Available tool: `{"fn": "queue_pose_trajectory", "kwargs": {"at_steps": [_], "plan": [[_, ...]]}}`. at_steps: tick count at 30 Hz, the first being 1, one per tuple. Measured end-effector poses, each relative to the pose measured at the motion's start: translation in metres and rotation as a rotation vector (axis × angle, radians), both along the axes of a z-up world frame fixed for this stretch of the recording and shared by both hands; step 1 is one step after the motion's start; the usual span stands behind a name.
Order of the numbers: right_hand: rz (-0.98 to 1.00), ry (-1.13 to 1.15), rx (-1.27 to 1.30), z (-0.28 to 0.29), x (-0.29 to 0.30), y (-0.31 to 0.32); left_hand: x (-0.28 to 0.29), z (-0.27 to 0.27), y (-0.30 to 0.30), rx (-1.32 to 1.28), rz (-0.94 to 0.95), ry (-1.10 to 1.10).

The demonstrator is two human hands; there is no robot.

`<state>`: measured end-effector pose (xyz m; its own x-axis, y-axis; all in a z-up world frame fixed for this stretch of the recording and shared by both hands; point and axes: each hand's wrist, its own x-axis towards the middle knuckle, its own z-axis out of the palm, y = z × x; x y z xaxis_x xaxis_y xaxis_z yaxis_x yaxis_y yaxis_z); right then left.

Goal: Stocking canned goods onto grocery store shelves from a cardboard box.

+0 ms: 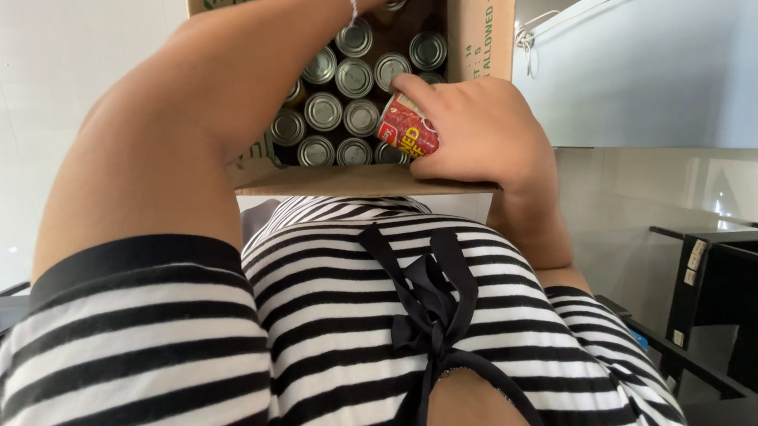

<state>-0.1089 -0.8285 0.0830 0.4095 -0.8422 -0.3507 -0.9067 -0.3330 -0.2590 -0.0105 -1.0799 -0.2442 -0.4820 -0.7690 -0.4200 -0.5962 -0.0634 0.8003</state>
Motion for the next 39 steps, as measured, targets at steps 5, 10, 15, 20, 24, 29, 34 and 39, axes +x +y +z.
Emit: {"fn": "queue_pose_trajectory", "kwargs": {"at_steps": [5, 10, 15, 20, 24, 29, 34, 39], "plan": [[-0.009, -0.033, 0.013, 0.004, 0.001, 0.000, 0.031, 0.056, 0.039, -0.491, 0.057, 0.033], [-0.002, -0.047, -0.002, 0.000, -0.002, 0.000, 0.032, 0.038, 0.034, -0.564, 0.193, 0.324], [-0.012, -0.061, 0.034, 0.001, -0.002, -0.001, 0.037, 0.064, 0.046, -0.381, 0.173, 0.254], [-0.004, -0.070, 0.023, -0.001, -0.003, 0.000, 0.041, 0.035, 0.043, -0.515, 0.119, 0.244], [-0.007, -0.054, 0.026, -0.001, -0.002, 0.000, 0.041, 0.045, 0.050, -0.611, 0.100, 0.278], [-0.011, -0.040, 0.042, -0.001, -0.003, -0.001, 0.039, 0.040, 0.049, -0.599, 0.096, 0.236], [-0.005, -0.022, 0.051, 0.000, -0.002, -0.002, 0.043, 0.068, 0.054, -0.569, 0.041, 0.228], [-0.029, -0.119, 0.026, 0.001, -0.004, 0.000, 0.027, 0.083, 0.046, -0.554, -0.009, 0.297]]}}
